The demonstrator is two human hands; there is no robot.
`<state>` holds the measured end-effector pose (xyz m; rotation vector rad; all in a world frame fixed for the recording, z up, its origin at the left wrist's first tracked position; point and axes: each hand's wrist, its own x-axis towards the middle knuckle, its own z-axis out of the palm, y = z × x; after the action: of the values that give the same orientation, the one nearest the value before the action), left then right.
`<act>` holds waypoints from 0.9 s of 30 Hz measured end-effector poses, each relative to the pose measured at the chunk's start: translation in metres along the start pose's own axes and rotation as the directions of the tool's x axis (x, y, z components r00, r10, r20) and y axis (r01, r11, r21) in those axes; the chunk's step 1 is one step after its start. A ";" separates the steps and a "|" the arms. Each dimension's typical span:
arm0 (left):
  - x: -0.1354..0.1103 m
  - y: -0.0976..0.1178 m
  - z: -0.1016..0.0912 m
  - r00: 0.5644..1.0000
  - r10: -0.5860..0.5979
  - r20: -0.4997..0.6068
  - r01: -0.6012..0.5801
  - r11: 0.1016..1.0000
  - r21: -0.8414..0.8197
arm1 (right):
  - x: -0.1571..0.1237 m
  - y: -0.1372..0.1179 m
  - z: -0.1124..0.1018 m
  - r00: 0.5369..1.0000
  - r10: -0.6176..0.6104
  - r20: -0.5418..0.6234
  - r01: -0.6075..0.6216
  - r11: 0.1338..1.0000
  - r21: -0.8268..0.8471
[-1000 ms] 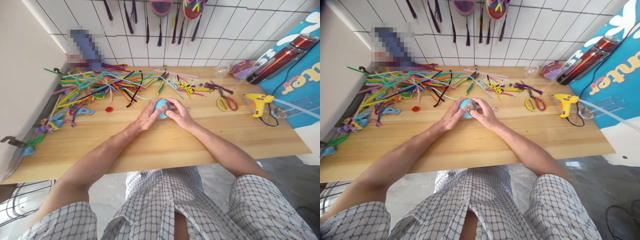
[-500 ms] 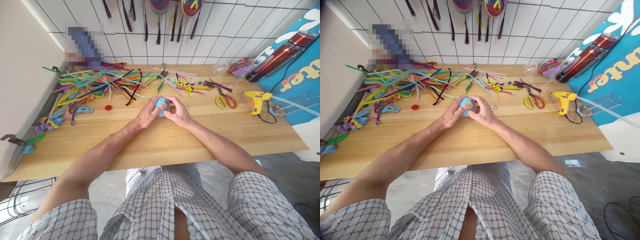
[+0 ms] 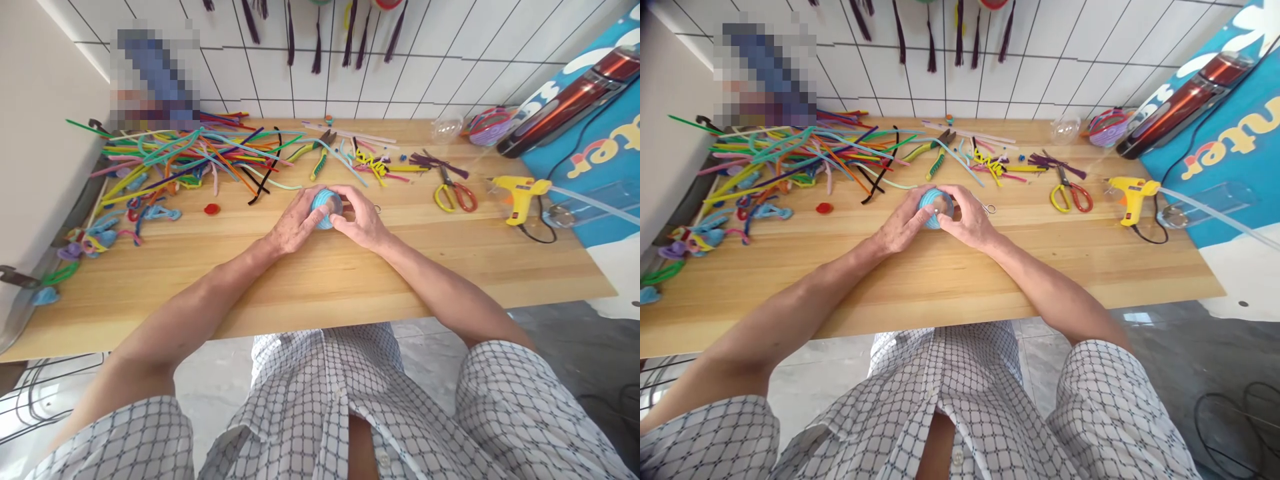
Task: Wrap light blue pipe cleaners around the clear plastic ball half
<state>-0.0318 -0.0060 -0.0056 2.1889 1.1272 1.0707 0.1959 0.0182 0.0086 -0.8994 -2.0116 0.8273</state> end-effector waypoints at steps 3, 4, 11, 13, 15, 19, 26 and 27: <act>0.001 0.003 0.000 1.000 0.014 0.011 -0.014 1.000 0.014 | 0.000 -0.003 0.000 0.999 -0.030 -0.019 0.029 0.999 -0.044; 0.001 0.004 -0.001 1.000 0.015 0.012 -0.016 1.000 0.019 | -0.001 -0.004 0.000 0.999 -0.036 -0.021 0.035 0.998 -0.053; 0.002 0.010 -0.002 1.000 0.015 0.024 -0.015 1.000 0.011 | -0.001 -0.005 0.000 0.999 -0.045 -0.022 0.043 0.995 -0.085; 0.002 0.010 -0.002 1.000 0.016 0.022 -0.016 1.000 0.003 | -0.001 -0.005 0.000 0.999 -0.048 -0.021 0.046 0.995 -0.090; 0.002 0.010 -0.002 0.999 0.019 0.027 -0.019 1.000 -0.006 | -0.001 -0.005 0.000 0.998 -0.051 -0.020 0.049 0.994 -0.098; 0.002 0.009 -0.002 0.999 0.013 0.039 -0.013 1.000 -0.013 | -0.002 -0.006 -0.001 0.998 -0.058 -0.013 0.057 0.993 -0.104; 0.001 0.015 -0.001 0.999 -0.015 0.030 0.017 0.997 -0.072 | -0.004 -0.004 -0.001 0.999 -0.036 0.002 0.036 0.995 -0.095; 0.000 0.015 -0.001 0.999 -0.023 0.026 0.025 0.996 -0.082 | -0.004 -0.003 -0.001 0.999 -0.039 0.005 0.039 0.995 -0.092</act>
<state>-0.0255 -0.0142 0.0050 2.1141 1.0769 1.0573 0.1978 0.0135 0.0101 -0.9081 -2.0777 0.7192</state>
